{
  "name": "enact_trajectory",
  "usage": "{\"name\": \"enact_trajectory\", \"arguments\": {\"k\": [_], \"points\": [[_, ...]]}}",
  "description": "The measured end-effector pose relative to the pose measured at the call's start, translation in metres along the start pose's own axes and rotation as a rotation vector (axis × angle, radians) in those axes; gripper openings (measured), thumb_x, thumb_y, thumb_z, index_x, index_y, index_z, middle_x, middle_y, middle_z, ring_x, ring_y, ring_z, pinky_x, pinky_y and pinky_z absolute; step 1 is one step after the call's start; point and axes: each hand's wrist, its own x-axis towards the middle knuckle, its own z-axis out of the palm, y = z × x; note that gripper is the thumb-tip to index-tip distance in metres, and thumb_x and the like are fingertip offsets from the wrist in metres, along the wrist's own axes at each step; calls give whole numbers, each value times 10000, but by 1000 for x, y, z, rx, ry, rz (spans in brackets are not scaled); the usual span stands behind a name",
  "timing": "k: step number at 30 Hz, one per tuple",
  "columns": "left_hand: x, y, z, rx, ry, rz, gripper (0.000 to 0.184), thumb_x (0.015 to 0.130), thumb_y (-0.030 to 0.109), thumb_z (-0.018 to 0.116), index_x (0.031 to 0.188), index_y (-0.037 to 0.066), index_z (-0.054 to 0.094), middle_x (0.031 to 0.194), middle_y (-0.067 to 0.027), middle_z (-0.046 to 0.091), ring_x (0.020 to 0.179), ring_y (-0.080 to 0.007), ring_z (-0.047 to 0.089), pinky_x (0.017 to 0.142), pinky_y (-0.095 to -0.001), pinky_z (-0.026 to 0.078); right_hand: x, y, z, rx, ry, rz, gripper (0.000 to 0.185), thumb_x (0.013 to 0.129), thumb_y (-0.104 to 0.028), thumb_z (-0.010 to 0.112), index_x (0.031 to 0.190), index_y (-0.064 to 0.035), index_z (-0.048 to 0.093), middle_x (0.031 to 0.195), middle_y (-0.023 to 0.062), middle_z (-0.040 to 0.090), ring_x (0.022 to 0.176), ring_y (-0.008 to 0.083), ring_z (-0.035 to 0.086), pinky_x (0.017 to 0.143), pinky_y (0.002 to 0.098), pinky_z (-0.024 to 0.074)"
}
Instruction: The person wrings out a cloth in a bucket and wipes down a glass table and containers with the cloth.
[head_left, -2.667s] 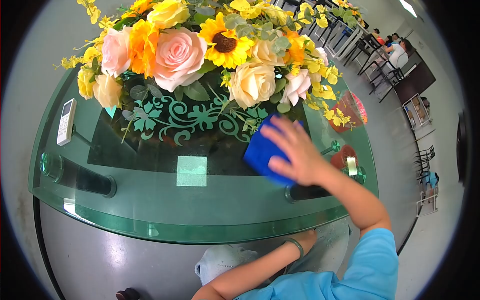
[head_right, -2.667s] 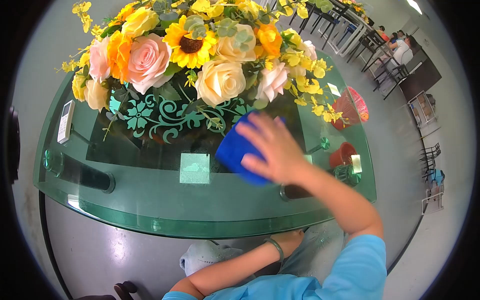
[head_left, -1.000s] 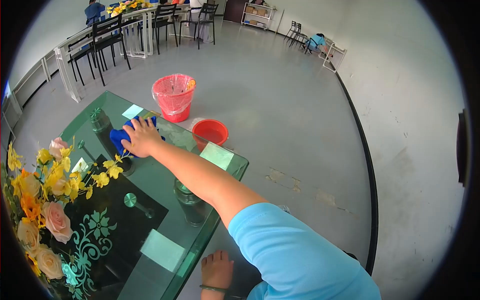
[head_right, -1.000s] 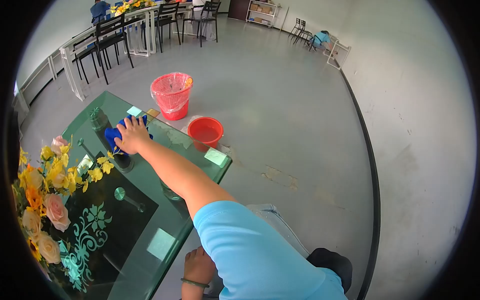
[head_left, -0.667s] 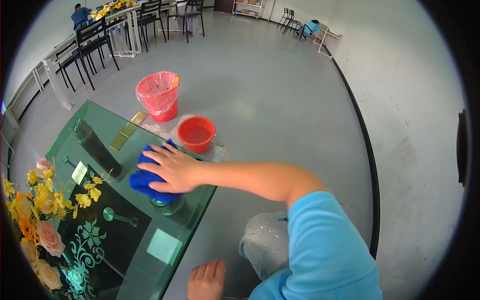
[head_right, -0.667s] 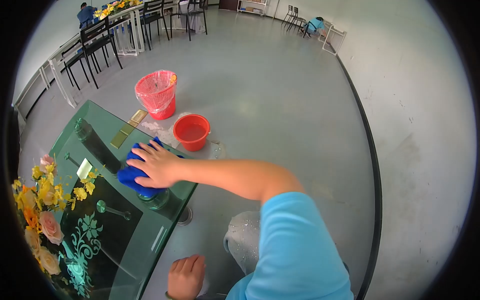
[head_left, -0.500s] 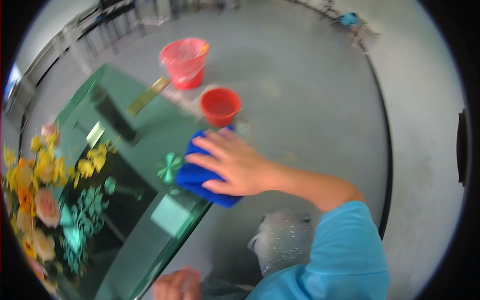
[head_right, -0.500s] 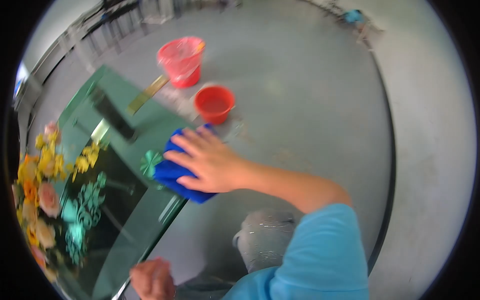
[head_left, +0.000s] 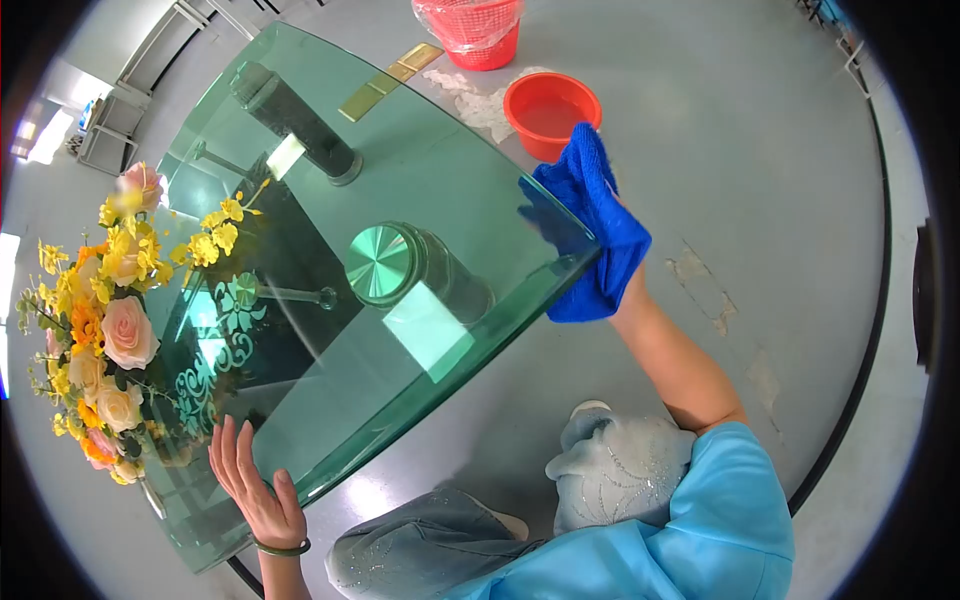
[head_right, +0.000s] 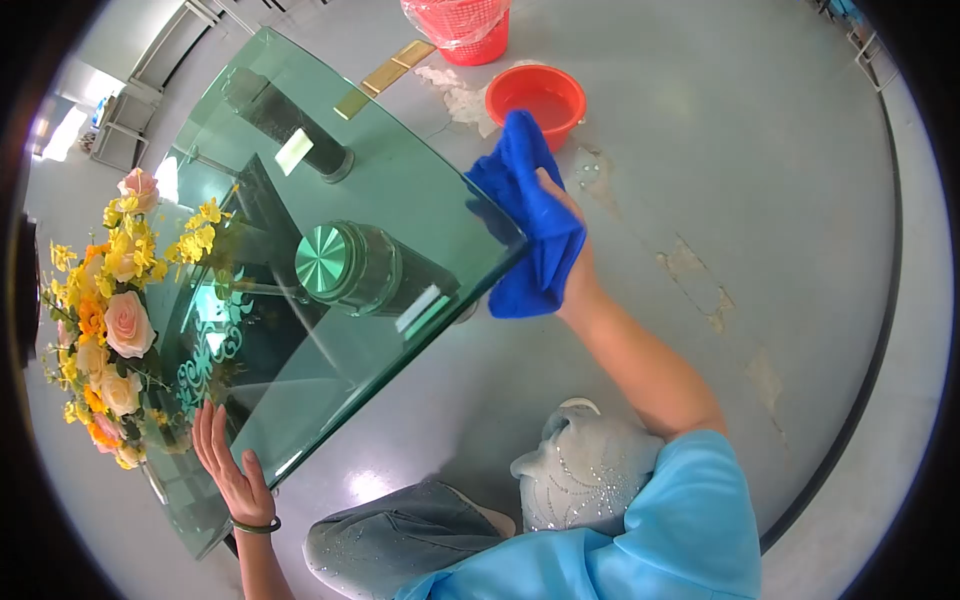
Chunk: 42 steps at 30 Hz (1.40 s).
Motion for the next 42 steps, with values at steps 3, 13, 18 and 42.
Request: {"name": "enact_trajectory", "arguments": {"k": [3, 13, 18, 42], "points": [[-3, -2, -3, 2, -69, 13, 490, 911, 275, 375, 1291, -30, 427, 1331, -209, 441, 1281, -394, 352, 1082, -533, 184, 22, 40, -29, 220, -83, 171, 445, 976, -311, 425, 1331, -43, 435, 1197, 121, 573, 1052, 231, 576, 907, 343, 456], [1, 1, -4, -61, -90, 4, 485, 886, 264, 371, 1237, -63, 442, 1274, -237, 469, 1202, -400, 434, 1050, -546, 228, 43, 140, -19, -151, -480, 355, 497, 961, -300, 447, 1364, -17, 382, 1215, 109, 545, 1095, 168, 511, 965, 294, 382], [-1, -1, -4, -51, -100, 3, 494, 884, 257, 357, 1237, -81, 431, 1271, -254, 465, 1195, -422, 429, 1044, -559, 233, 56, 182, -43, -184, -427, 436, 408, 938, -253, 476, 1278, -27, 491, 1211, 102, 562, 1077, 159, 529, 953, 314, 401], [-5, -2, -6, -34, -119, -25, 521, 928, 311, 311, 1243, -84, 437, 1303, -252, 446, 1241, -414, 389, 1058, -499, 257, 90, 160, -7, -75, -617, 906, 526, 896, -407, 551, 1283, -54, 497, 1174, 103, 569, 1055, 185, 542, 938, 339, 418]]}}
